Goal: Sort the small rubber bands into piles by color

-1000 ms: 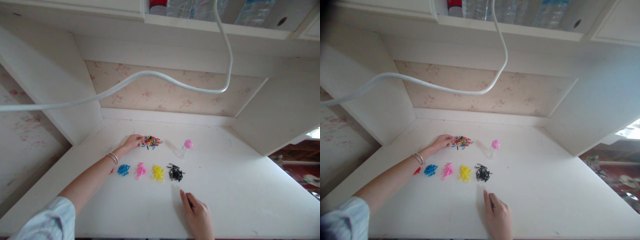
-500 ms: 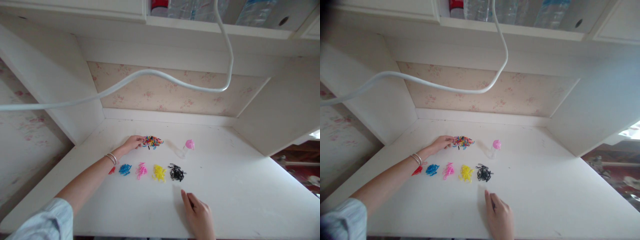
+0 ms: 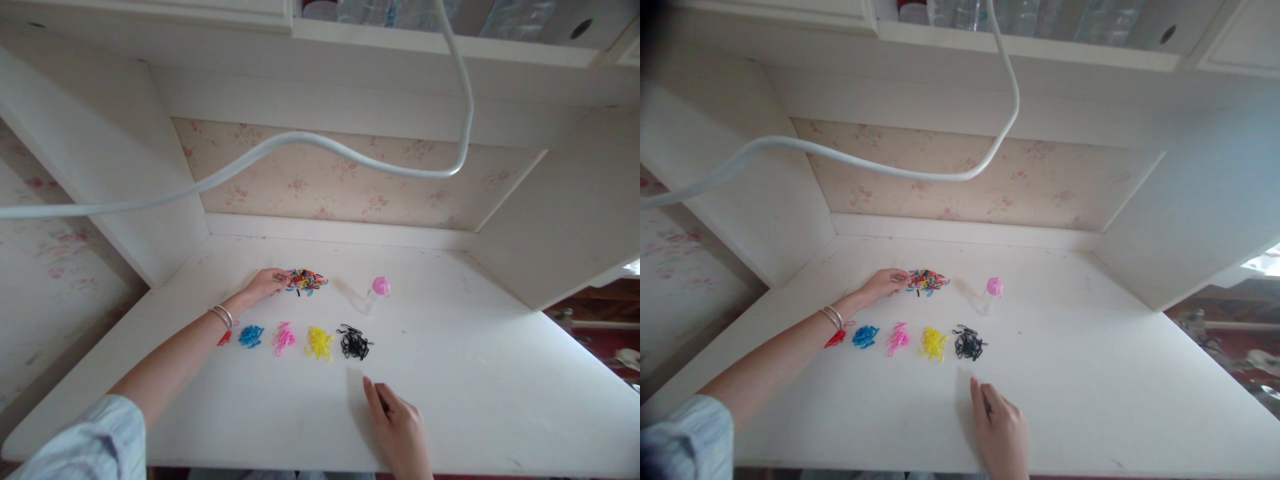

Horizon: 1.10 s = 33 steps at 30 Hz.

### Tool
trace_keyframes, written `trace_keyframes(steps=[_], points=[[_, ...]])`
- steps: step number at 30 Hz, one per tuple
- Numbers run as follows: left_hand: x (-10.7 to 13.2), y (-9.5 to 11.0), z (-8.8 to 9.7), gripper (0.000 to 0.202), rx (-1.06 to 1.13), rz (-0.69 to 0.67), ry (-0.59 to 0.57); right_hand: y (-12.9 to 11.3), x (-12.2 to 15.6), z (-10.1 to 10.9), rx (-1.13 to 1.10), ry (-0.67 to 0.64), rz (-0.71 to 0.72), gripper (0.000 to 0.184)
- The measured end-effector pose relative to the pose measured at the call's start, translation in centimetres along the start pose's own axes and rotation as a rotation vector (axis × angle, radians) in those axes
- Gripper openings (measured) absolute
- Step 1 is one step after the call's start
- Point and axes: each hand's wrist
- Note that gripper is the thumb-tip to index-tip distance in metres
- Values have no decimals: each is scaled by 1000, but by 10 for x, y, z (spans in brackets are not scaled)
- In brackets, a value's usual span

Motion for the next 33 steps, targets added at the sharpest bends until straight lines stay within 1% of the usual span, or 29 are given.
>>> trace_keyframes(steps=[8,11,14,21,28,33], points=[[6,4,-2,48,-5,-31,-18,-3,0,3,6,9,5,53],[6,5,-1,45,-20,-42,-27,-3,0,4,7,1,-3,54],[5,3,0,43,-45,-43,-16,-3,1,3,6,1,5,54],[0,-2,2,46,-85,-17,14,-4,0,3,-10,15,4,54],[4,2,-1,39,-89,-61,14,-4,0,3,-7,22,12,55],[8,5,-1,36,-112,-97,36,-5,-1,4,-1,25,12,55]])
Point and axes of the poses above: each hand's wrist, its own x-axis away from the middle knuckle, its own z-axis out of the back of the hand, y = z × x, and after that the axes turned 11 degrees about x, right-handed
